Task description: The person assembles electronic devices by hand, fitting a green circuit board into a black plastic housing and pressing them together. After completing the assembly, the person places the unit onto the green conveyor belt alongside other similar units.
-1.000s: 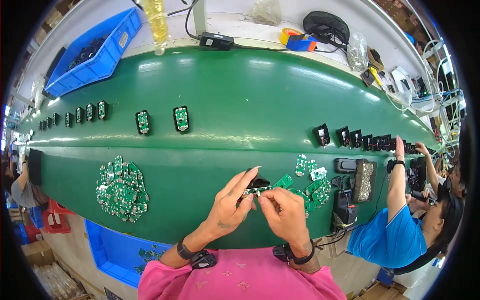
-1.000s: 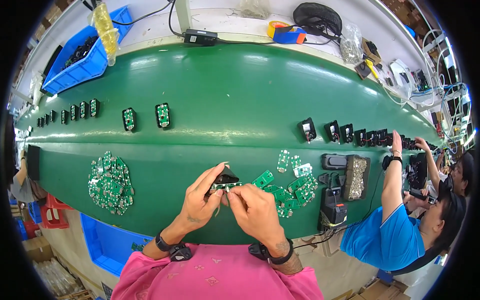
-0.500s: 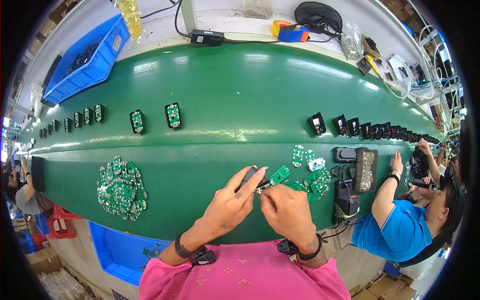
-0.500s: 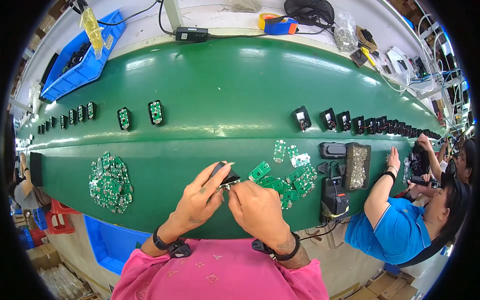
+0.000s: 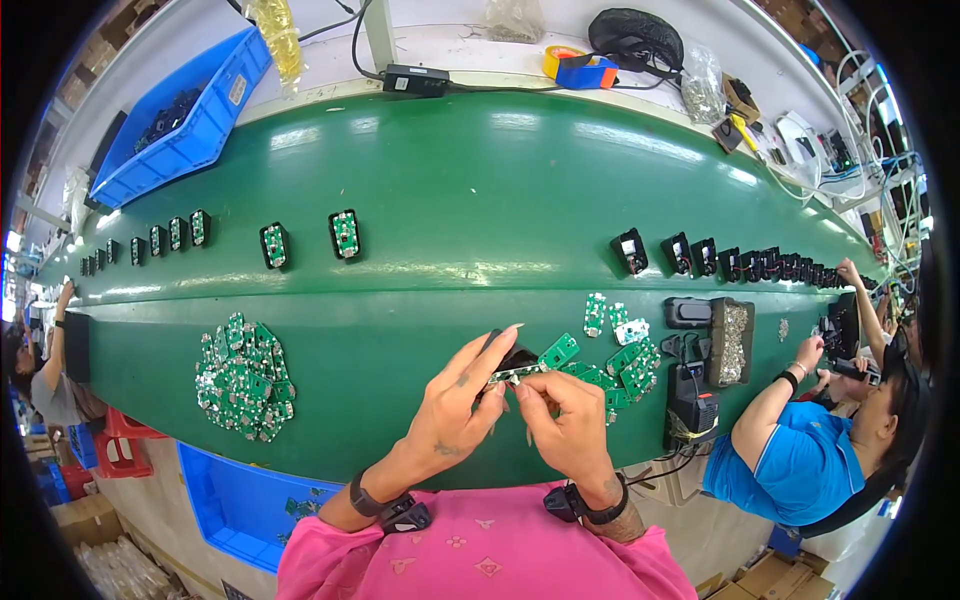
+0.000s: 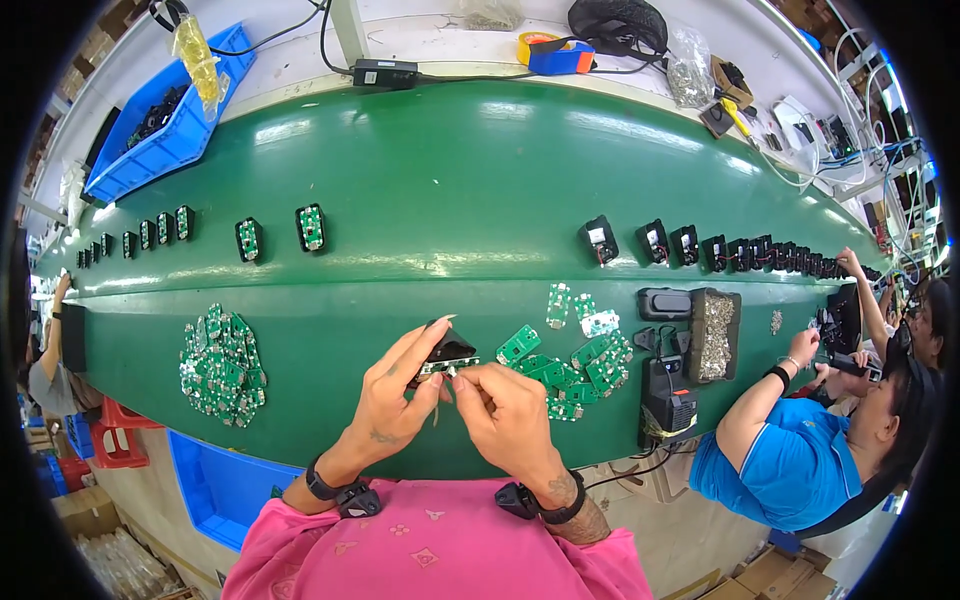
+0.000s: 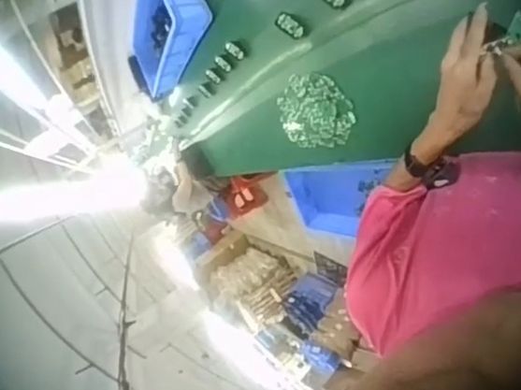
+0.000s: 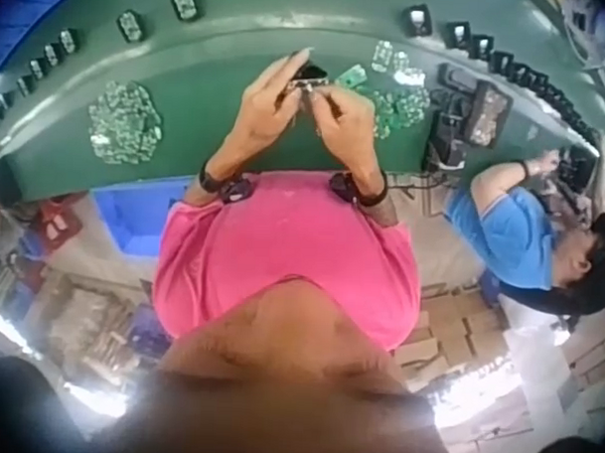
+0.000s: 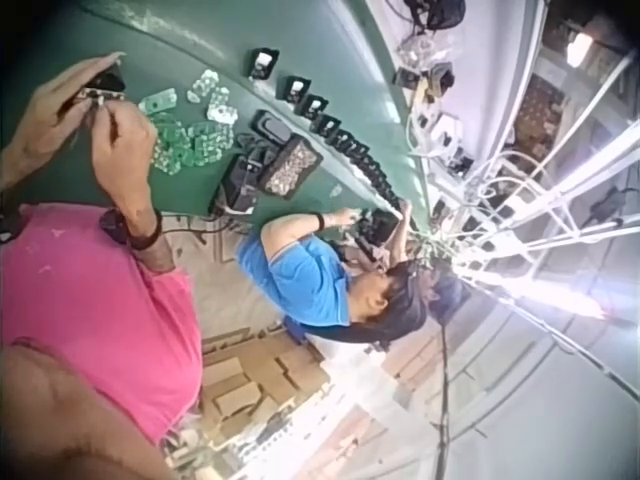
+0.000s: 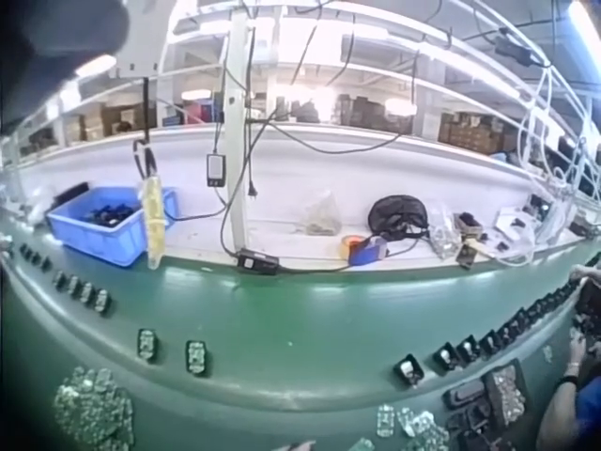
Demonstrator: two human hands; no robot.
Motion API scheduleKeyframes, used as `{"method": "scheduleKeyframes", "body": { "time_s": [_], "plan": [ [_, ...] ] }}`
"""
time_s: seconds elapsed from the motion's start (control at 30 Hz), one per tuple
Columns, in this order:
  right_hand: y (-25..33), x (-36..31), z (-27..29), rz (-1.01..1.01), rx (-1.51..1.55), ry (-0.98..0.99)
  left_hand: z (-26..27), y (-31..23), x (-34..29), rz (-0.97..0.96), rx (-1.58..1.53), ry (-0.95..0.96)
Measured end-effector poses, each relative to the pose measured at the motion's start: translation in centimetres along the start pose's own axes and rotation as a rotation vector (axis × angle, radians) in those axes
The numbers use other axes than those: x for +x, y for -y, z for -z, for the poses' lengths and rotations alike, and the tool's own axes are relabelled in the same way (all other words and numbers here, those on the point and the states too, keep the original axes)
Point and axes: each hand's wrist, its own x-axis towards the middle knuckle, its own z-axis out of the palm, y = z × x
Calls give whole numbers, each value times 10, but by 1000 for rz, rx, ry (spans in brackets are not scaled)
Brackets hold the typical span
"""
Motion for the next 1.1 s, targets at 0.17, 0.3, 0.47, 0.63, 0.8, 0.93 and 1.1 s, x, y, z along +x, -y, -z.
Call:
{"method": "scheduleKeyframes", "body": {
  "time_s": [0.17,0.3,0.47,0.63,0.8,0.93,1.1],
  "plan": [
    [5,2,-4,324,-341,-118,-1,-1,0,7,9,0],
    [5,1,-3,352,-369,-131,1,-1,2,-148,147,-28],
    [3,2,-3,367,-402,-84,1,0,-3,-48,144,36],
    [-1,3,-14,339,-400,-114,-7,9,-5,-117,204,-69],
    [-2,10,-16,381,-323,-113,-8,15,-7,203,-302,-92],
    [2,11,-14,-47,16,-130,-5,18,-8,240,-519,-118],
    [-12,13,0,-234,489,6,5,21,-7,218,-643,133]
  ]
}}
